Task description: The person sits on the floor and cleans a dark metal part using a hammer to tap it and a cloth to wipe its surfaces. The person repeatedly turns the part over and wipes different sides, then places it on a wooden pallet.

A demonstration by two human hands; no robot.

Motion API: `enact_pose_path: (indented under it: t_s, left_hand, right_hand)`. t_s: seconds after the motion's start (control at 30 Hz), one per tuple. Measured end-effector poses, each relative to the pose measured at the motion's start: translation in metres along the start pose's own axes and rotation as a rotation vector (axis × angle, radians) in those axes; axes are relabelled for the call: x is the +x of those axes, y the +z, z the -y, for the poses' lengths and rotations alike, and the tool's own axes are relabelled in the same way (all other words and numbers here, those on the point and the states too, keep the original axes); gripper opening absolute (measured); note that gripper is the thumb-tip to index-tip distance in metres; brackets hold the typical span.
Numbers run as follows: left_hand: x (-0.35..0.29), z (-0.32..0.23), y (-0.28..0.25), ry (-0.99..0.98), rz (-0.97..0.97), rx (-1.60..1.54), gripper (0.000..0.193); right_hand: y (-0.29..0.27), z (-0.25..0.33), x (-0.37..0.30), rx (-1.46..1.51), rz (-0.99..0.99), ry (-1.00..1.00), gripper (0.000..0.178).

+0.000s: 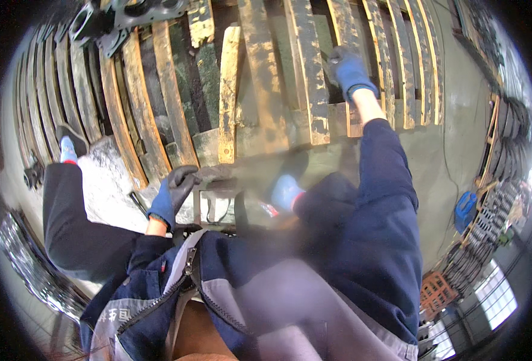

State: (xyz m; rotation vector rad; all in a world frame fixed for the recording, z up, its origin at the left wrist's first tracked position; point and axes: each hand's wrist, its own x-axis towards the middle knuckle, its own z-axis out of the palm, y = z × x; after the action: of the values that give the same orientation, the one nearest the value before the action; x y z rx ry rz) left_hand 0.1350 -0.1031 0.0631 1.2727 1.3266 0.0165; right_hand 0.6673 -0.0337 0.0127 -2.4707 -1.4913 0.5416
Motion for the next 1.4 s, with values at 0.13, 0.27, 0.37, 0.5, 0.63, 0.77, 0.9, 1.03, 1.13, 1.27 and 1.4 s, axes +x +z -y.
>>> enact_pose_path:
  t_s: [0.13, 0.27, 0.37, 0.5, 0.63, 0.77, 0.9, 1.03, 1.13, 1.27, 1.4]
  left_hand:
    - [-0.002, 0.003, 0.006, 0.018, 0.008, -0.098, 0.027]
    - [-0.004, 0.009, 0.001, 0.079, -0.008, -0.119, 0.028]
    - [-0.004, 0.015, -0.002, 0.048, 0.020, -0.132, 0.029]
    - [-0.001, 0.017, -0.003, 0.060, 0.041, -0.144, 0.029]
    - [-0.001, 0.008, -0.005, 0.021, 0.019, -0.033, 0.029]
    - [-0.002, -0.001, -0.003, -0.072, 0.012, -0.116, 0.028]
    - [0.000, -0.006, 0.004, -0.095, -0.002, -0.103, 0.028]
    - [-0.002, -0.006, 0.004, -0.061, -0.004, -0.003, 0.028]
    - [-0.004, -0.006, 0.002, -0.065, -0.027, 0.017, 0.029]
    - [-0.004, -0.006, 0.003, -0.145, 0.000, -0.081, 0.032]
    - [-0.008, -0.004, 0.004, -0.082, -0.021, 0.032, 0.030]
  right_hand:
    - [-0.082, 0.029, 0.020, 0.024, 0.104, 0.146, 0.018]
    - [-0.124, 0.033, 0.023, -0.305, 0.213, 0.248, 0.025]
    - [-0.116, 0.023, 0.025, -0.539, 0.335, 0.092, 0.030]
    - [-0.070, 0.005, 0.029, -0.023, 0.724, 0.546, 0.033]
    - [-0.003, -0.008, 0.010, -0.388, 0.916, -0.243, 0.021]
    - [0.038, -0.015, 0.001, -0.831, 0.822, -0.441, 0.022]
    - [0.050, -0.028, 0.013, -0.625, 0.870, -0.165, 0.028]
    - [0.074, -0.043, 0.021, -0.387, 0.780, -0.008, 0.030]
    - [0.100, -0.065, 0.010, 0.228, 0.677, 0.516, 0.038]
    - [0.135, -0.093, 0.012, 0.602, 0.395, 0.850, 0.048]
    - [0.153, -0.116, 0.022, 0.515, 0.388, 0.803, 0.053]
